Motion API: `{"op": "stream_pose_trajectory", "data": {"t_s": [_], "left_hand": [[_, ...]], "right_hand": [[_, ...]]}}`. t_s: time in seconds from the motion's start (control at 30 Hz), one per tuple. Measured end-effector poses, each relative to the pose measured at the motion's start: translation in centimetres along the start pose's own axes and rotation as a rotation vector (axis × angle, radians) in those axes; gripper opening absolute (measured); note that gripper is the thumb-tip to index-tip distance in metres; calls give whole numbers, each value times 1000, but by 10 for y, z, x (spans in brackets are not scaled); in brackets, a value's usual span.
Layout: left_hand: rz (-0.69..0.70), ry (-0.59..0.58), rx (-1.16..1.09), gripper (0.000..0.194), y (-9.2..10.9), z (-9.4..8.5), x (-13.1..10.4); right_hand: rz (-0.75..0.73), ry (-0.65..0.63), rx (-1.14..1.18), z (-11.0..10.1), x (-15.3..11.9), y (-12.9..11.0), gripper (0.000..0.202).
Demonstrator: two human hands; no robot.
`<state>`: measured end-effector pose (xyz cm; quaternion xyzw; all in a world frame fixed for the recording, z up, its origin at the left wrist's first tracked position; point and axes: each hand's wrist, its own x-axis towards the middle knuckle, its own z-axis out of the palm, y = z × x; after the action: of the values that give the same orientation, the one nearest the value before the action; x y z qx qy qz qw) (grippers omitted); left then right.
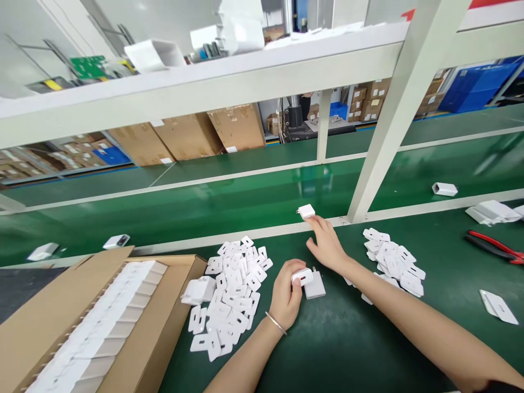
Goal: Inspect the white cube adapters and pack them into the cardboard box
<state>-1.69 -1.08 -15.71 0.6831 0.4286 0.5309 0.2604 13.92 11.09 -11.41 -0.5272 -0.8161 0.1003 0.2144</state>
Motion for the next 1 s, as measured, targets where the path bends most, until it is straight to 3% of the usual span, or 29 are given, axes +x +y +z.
{"op": "stream_pose_trajectory", "data": {"t_s": [0.07,0.17,0.3,0.43,0.57,0.67,0.8,1.0], "left_hand": [[-10,0,-11,32,-2,0,-1],[-65,23,-61,36,-6,0,-2],[-121,70,-119,42,-11,2,-1],[-170,90,-132,46,-8,7,2],[-241,97,-160,47,-3,11,0],[-220,110,-171,47,-2,14,-2],[-174,138,-198,44,0,15,-5],[-114,170,-273,45,5,17,-12]], "right_hand": [[51,-23,-61,6,40,14,74],[125,-64,-133,6,86,35,69],[100,-85,-202,-3,100,45,49],[58,-40,-251,-8,72,36,42],[-74,-104,-199,-5,32,23,42],[-134,-117,-157,-4,4,12,42],[-98,-23,142,-10,-36,-11,33],[50,-257,529,-18,-83,-40,52]]}}
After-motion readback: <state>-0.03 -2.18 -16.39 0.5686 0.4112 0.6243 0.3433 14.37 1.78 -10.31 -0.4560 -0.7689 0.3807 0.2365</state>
